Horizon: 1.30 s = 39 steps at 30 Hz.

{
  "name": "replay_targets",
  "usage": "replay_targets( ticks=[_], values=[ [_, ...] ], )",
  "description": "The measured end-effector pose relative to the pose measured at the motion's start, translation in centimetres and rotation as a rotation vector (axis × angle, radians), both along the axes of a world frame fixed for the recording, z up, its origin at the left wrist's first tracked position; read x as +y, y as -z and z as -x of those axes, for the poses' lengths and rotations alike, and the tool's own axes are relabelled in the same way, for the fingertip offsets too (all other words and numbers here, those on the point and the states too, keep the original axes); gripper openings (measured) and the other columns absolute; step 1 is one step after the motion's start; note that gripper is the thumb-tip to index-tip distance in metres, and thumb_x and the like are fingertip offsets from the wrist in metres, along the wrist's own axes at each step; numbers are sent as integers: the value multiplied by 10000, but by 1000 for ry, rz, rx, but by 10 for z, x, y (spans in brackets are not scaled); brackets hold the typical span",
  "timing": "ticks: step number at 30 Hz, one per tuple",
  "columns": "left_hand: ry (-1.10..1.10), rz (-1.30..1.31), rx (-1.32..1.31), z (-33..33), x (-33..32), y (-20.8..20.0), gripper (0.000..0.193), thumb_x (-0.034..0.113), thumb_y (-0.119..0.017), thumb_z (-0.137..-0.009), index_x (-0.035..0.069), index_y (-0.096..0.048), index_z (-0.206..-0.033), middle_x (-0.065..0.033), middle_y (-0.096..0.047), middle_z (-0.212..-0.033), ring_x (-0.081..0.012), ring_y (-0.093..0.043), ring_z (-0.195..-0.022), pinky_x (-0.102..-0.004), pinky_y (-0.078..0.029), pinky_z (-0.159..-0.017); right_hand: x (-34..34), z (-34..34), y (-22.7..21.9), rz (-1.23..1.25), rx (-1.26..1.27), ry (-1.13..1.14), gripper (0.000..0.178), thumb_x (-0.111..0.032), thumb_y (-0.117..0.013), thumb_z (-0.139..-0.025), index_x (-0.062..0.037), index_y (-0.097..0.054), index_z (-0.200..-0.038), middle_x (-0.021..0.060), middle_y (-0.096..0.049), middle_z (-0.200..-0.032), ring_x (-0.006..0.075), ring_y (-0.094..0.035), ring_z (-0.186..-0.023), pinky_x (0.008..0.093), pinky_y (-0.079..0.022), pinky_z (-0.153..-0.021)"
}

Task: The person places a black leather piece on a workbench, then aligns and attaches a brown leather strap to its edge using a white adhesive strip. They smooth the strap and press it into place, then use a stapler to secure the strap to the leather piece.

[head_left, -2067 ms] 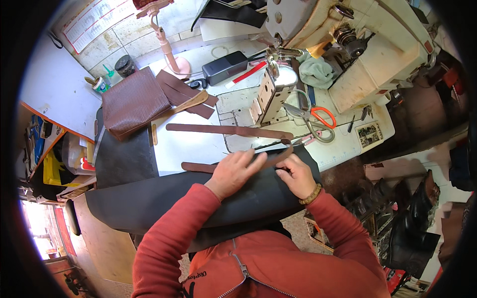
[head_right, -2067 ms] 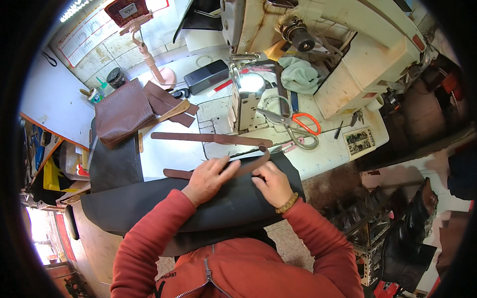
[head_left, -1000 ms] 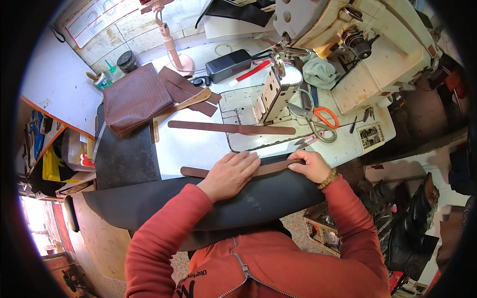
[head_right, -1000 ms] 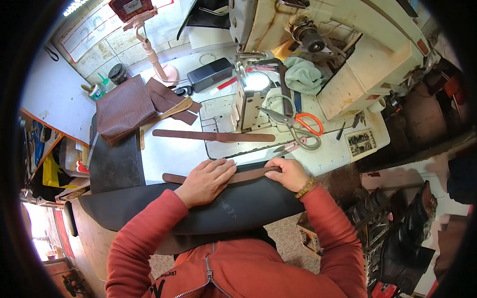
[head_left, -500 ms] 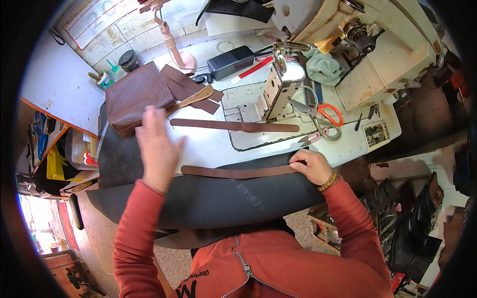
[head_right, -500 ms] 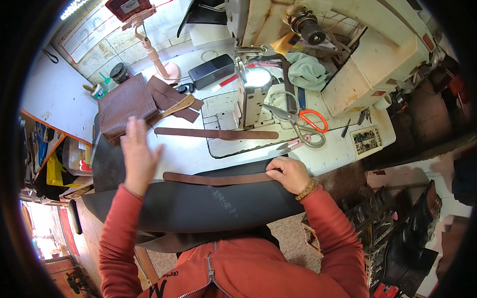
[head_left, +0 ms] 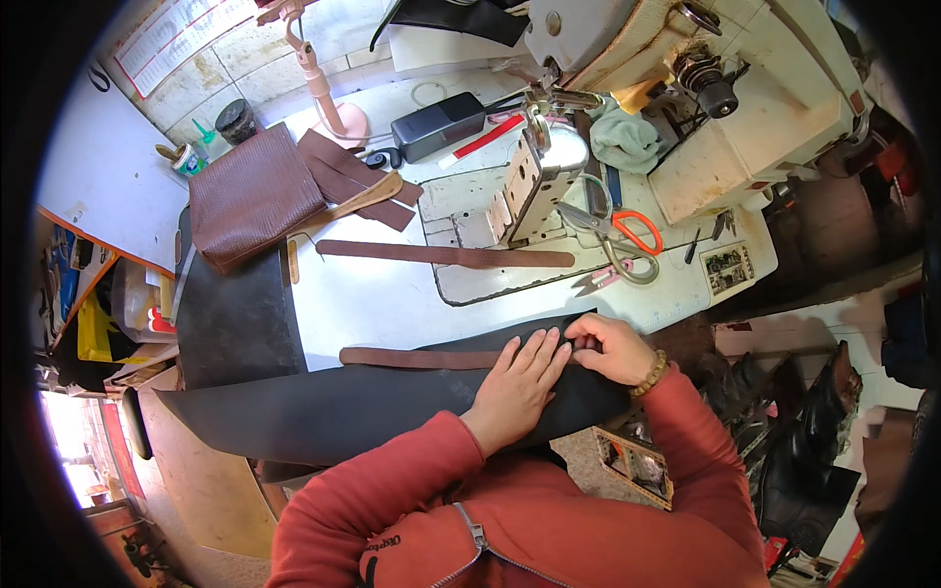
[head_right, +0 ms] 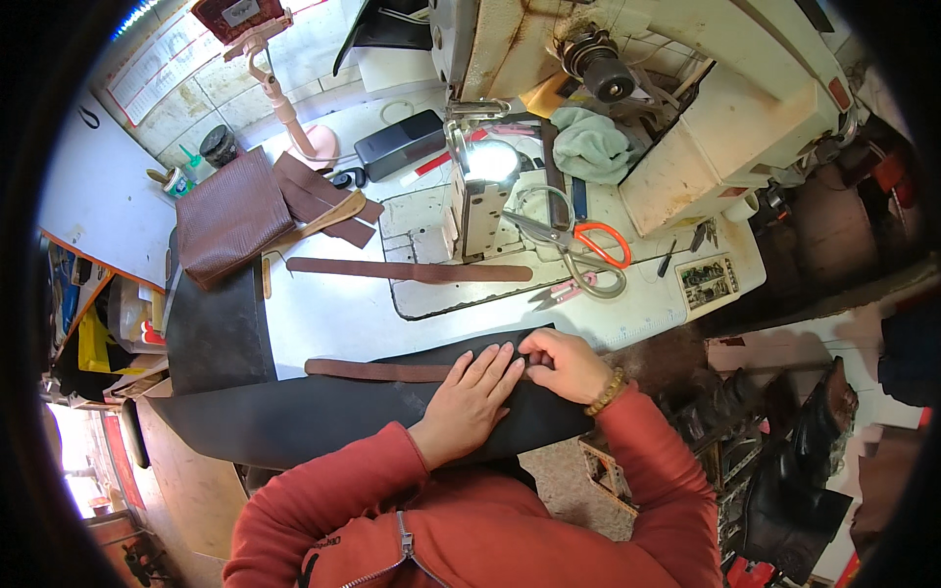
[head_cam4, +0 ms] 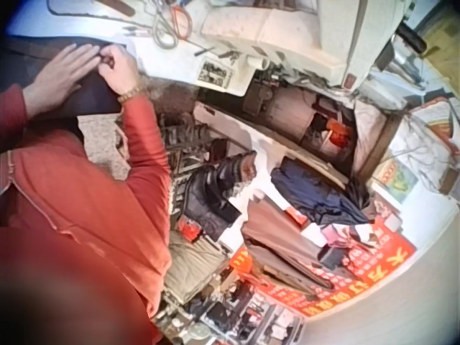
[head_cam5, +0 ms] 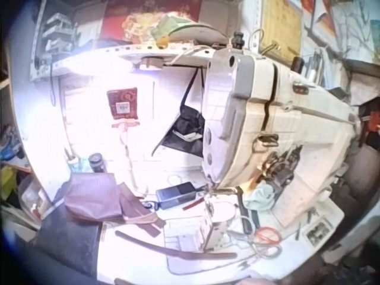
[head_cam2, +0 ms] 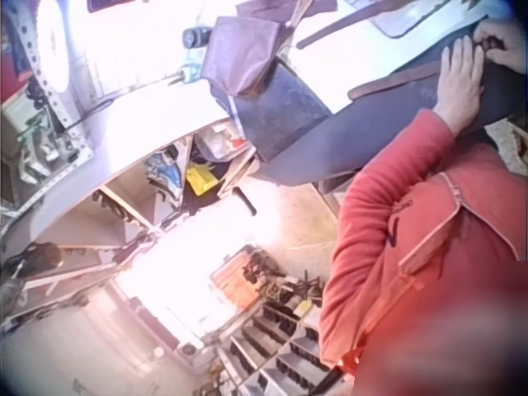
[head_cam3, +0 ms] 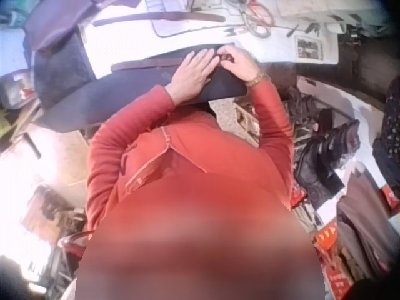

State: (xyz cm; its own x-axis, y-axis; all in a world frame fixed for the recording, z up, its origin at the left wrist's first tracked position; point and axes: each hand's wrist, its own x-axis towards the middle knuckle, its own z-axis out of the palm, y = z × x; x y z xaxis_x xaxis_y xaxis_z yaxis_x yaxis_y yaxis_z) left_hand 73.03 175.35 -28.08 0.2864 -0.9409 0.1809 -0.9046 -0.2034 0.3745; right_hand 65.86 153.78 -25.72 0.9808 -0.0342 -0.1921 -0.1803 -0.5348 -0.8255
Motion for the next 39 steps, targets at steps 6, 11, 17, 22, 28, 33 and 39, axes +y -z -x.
replay_targets(
  ticks=[6,11,17,22,28,33,39],
  values=[
    [-78,119,-42,-15,-17,7,490,198,-711,-816,66,-573,-1267,-87,-585,-1251,-237,-559,-1106,-392,-433,-926,-7,0,7,84,-133,158,199,36,-665,-822,0,-625,-1014,108,-624,-896,198,-628,-797,301,-500,-711],
    [-218,159,247,-29,-34,-1,229,107,-748,-766,69,-615,-949,-93,-571,-990,-285,-582,-950,-395,-492,-802,2,0,29,-64,-230,481,176,22,-689,-839,7,-627,-1003,58,-612,-883,135,-599,-799,277,-495,-728],
    [-291,178,269,-33,-42,-3,180,98,-741,-779,77,-578,-852,-81,-575,-894,-296,-590,-885,-416,-503,-733,0,8,38,-378,-214,642,225,56,-666,-842,-9,-611,-1050,33,-583,-920,119,-580,-817,268,-492,-744],
    [-305,143,277,-35,-45,-3,162,104,-723,-798,92,-591,-890,-80,-610,-840,-298,-596,-876,-415,-504,-729,2,6,42,-128,-302,601,245,74,-669,-826,-4,-594,-1046,44,-562,-955,129,-578,-831,271,-494,-740],
    [-276,67,281,-54,-45,-3,115,108,-699,-803,96,-629,-893,-83,-643,-849,-300,-627,-851,-422,-510,-714,8,-6,41,20,-345,625,262,57,-701,-806,-6,-593,-1037,73,-551,-935,171,-574,-791,286,-493,-725],
    [-261,71,327,-66,-44,-3,49,106,-667,-810,89,-634,-843,-98,-637,-812,-318,-634,-808,-435,-502,-698,11,-8,35,189,-361,574,268,42,-725,-788,-10,-591,-1014,90,-536,-911,201,-560,-746,312,-487,-689],
    [-274,36,362,-69,-43,-2,49,97,-661,-812,87,-625,-843,-96,-631,-807,-321,-630,-814,-433,-494,-699,12,-9,37,201,-381,601,252,47,-721,-783,-10,-581,-984,98,-536,-919,210,-565,-740,318,-486,-677]
  ],
)
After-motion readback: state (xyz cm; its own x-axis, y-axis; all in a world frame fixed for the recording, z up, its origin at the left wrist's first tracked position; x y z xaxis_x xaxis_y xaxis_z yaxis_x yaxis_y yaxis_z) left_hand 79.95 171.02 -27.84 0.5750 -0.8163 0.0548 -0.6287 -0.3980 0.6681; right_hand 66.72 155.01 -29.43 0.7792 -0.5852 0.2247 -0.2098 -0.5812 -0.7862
